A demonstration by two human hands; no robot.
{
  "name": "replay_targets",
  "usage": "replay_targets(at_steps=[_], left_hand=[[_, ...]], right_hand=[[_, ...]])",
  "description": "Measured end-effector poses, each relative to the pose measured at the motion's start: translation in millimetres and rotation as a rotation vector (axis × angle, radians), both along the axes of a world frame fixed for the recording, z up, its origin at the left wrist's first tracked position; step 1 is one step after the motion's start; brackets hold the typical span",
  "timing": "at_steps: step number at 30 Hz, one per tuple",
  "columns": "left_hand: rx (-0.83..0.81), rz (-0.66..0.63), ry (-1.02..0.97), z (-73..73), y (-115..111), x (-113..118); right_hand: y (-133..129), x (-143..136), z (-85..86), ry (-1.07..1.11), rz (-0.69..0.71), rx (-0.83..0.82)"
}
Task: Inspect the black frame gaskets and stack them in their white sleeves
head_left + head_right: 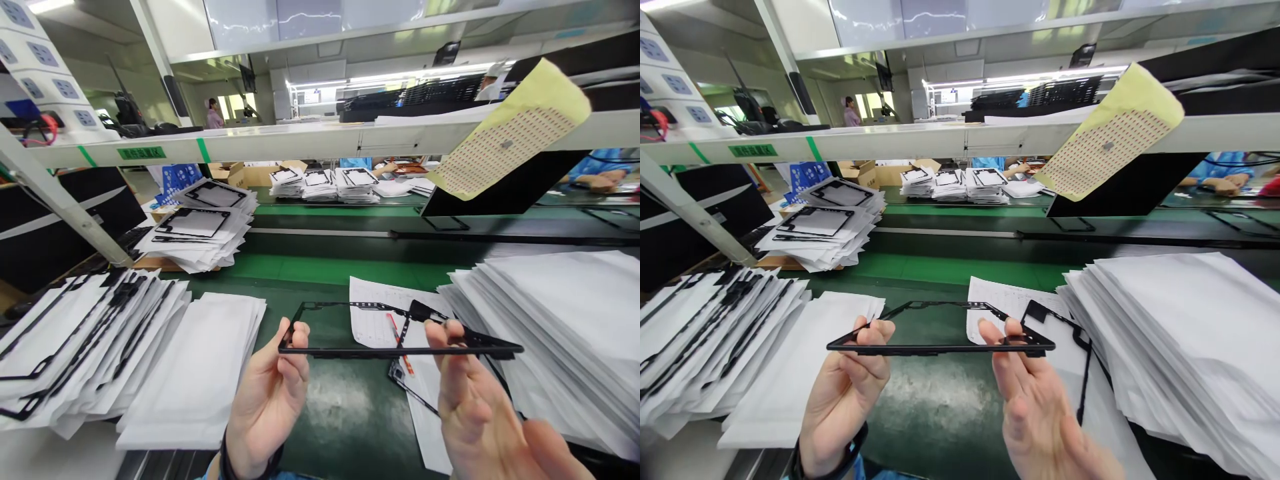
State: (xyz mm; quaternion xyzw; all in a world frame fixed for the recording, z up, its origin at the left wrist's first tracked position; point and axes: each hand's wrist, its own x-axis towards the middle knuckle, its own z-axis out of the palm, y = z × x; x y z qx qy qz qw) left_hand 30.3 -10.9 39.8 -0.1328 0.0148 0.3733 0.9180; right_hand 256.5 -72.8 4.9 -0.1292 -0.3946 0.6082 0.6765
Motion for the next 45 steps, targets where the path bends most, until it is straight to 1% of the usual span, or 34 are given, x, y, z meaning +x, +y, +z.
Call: replay_targets(at_steps=[3,5,6,8,9,10,11,13,15,16,18,22,26,29,35,39,45], left_hand=[[0.004,0.001,-0.001,-0.9,0.2,-1.0],[-0.043,0.034,0.055,1.7,0.4,0.3],[-0.086,0.064,0.121,4.0,0.3,2.2],[-0.178,0.143,0.326,8.9,-1.1,9.2],[-0.193,0.185,0.443,10.9,-2.4,14.2],[-0.167,0.223,0.550,12.1,-4.2,20.0],[-0.092,0.260,0.628,12.4,-6.4,26.0],[0.145,0.329,0.714,10.7,-11.2,37.4],[0.359,0.422,0.759,7.9,-15.5,44.8],[0.430,0.477,0.786,6.9,-17.0,46.5],[0.511,0.569,0.860,6.2,-19.0,45.8],[0.599,0.664,1.002,8.5,-20.3,37.2],[0.555,0.850,1.105,9.5,-20.3,29.4],[0.536,0.950,1.152,8.2,-19.5,24.5],[0.519,1.029,1.181,3.4,-17.7,17.7],[0.491,1.109,1.160,1.7,-15.5,17.2],[0.365,1.190,1.163,0.2,-14.1,13.9]], right_hand=[[-7.6,-0.9,14.9,0.039,0.040,-0.146],[-10.2,-2.9,23.3,0.066,0.046,-0.217],[-9.1,-4.2,25.5,0.090,0.047,-0.209],[-1.4,-8.1,25.9,0.138,0.040,-0.111],[4.8,-11.1,24.9,0.147,0.028,-0.055],[11.8,-14.9,24.0,0.142,0.013,-0.010],[18.6,-19.5,23.5,0.127,-0.006,0.014],[29.3,-30.6,25.1,0.081,-0.004,-0.025],[33.8,-41.4,29.1,0.060,0.068,-0.102],[33.8,-45.6,31.2,0.069,0.118,-0.123],[30.9,-50.6,33.6,0.115,0.228,-0.130],[23.4,-48.3,30.8,0.271,0.375,-0.082],[20.9,-42.9,29.1,0.394,0.410,-0.076],[20.5,-42.4,31.6,0.431,0.417,-0.091],[21.2,-43.7,32.2,0.504,0.477,-0.108],[22.4,-41.7,30.6,0.553,0.493,-0.170],[20.9,-36.8,28.9,0.599,0.483,-0.202]])
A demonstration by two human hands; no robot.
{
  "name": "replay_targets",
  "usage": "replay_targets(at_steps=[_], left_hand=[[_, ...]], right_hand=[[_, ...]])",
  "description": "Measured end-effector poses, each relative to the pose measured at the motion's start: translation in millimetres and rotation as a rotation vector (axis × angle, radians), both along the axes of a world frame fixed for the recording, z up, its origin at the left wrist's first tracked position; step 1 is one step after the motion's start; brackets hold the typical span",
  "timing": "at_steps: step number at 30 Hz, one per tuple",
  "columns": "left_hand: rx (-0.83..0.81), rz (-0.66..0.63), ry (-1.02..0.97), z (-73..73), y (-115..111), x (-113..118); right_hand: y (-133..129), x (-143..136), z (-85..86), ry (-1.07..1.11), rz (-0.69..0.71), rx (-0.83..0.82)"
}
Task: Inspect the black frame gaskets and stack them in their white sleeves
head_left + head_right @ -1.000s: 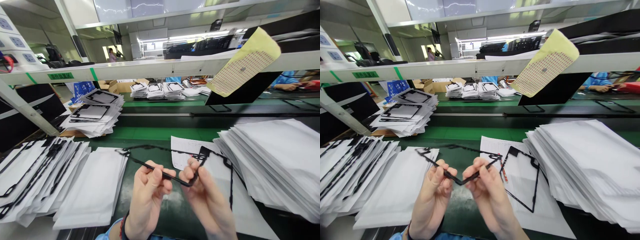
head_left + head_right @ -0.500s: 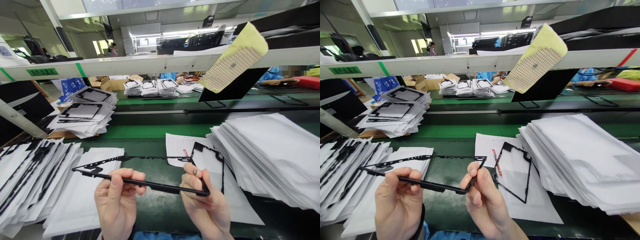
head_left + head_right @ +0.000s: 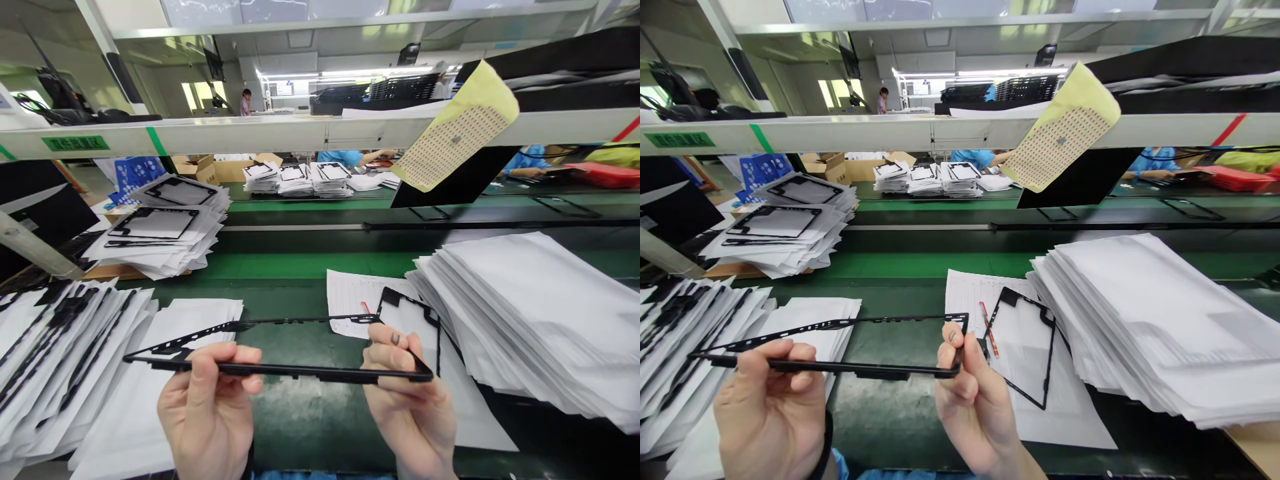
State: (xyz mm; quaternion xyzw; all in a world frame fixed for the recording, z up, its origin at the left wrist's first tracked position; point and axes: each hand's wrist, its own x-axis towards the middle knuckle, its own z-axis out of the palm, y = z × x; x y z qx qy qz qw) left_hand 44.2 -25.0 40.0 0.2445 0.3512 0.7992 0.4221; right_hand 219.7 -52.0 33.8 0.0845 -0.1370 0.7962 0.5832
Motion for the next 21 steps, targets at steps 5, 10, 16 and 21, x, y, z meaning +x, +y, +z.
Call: replay_targets(at_steps=[5,10,16,21], left_hand=[[-0.059,-0.321,-0.176,-3.0,23.0,-1.1],[-0.238,-0.704,-0.290,-24.5,68.0,-2.1],[-0.276,-0.784,-0.120,-68.8,88.2,-8.5],[-0.192,-0.869,0.011,-75.0,84.8,-5.9]], right_hand=[[9.5,4.3,-16.9,-0.250,-0.191,0.052],[29.5,16.6,-69.6,-0.834,-0.105,0.301],[28.6,40.9,-117.5,-0.939,-0.174,0.176],[27.9,31.8,-115.5,-0.932,-0.365,-0.020]])
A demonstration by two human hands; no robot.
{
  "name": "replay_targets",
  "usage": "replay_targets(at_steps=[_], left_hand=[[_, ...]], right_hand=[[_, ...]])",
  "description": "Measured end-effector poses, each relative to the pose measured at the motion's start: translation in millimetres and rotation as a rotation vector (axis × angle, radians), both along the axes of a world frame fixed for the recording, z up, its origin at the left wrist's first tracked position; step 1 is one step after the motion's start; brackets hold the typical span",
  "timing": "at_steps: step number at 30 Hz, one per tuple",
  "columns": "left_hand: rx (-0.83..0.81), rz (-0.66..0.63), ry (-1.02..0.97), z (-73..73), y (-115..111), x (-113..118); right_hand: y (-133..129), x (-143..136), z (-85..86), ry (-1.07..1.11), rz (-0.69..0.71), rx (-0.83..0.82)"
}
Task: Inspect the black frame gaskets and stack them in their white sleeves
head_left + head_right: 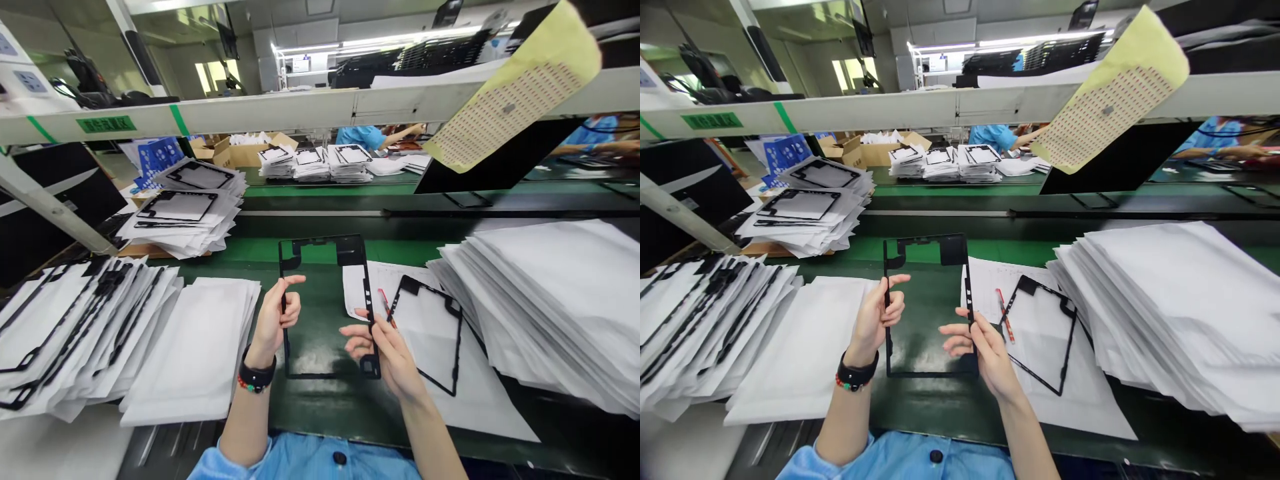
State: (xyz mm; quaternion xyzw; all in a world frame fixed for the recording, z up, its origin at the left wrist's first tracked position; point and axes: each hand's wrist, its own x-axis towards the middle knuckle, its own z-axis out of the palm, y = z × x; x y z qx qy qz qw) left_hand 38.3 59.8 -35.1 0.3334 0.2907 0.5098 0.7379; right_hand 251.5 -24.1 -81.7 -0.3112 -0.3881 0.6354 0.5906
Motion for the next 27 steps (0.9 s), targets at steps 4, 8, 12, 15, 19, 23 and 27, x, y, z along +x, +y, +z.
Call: replay_targets(at_steps=[4,8,12,15,19,23,27], left_hand=[[0.062,-0.053,-0.012,-1.5,-2.4,-1.9],[0.150,-0.108,-0.022,-15.7,-4.0,-4.7],[0.187,-0.068,0.078,-33.1,-2.1,-1.7],[0.163,0.015,0.181,-42.8,-2.1,-0.5],[0.124,0.196,0.342,-43.7,-10.6,-20.9],[0.088,0.399,0.477,-26.3,-23.2,-86.2],[0.006,0.583,0.657,-13.4,-30.4,-175.9]], right_hand=[[6.7,-6.7,0.7,0.038,-0.123,-0.062],[11.8,-4.5,-4.8,0.035,-0.173,-0.109],[18.9,-0.9,-14.1,-0.041,-0.256,-0.130],[21.2,-1.1,-19.7,-0.095,-0.264,-0.141],[17.2,-7.9,-25.6,-0.197,-0.112,-0.116],[10.5,-10.4,-34.7,-0.348,0.020,-0.070],[3.2,13.6,-31.1,-0.535,-0.032,0.070]])
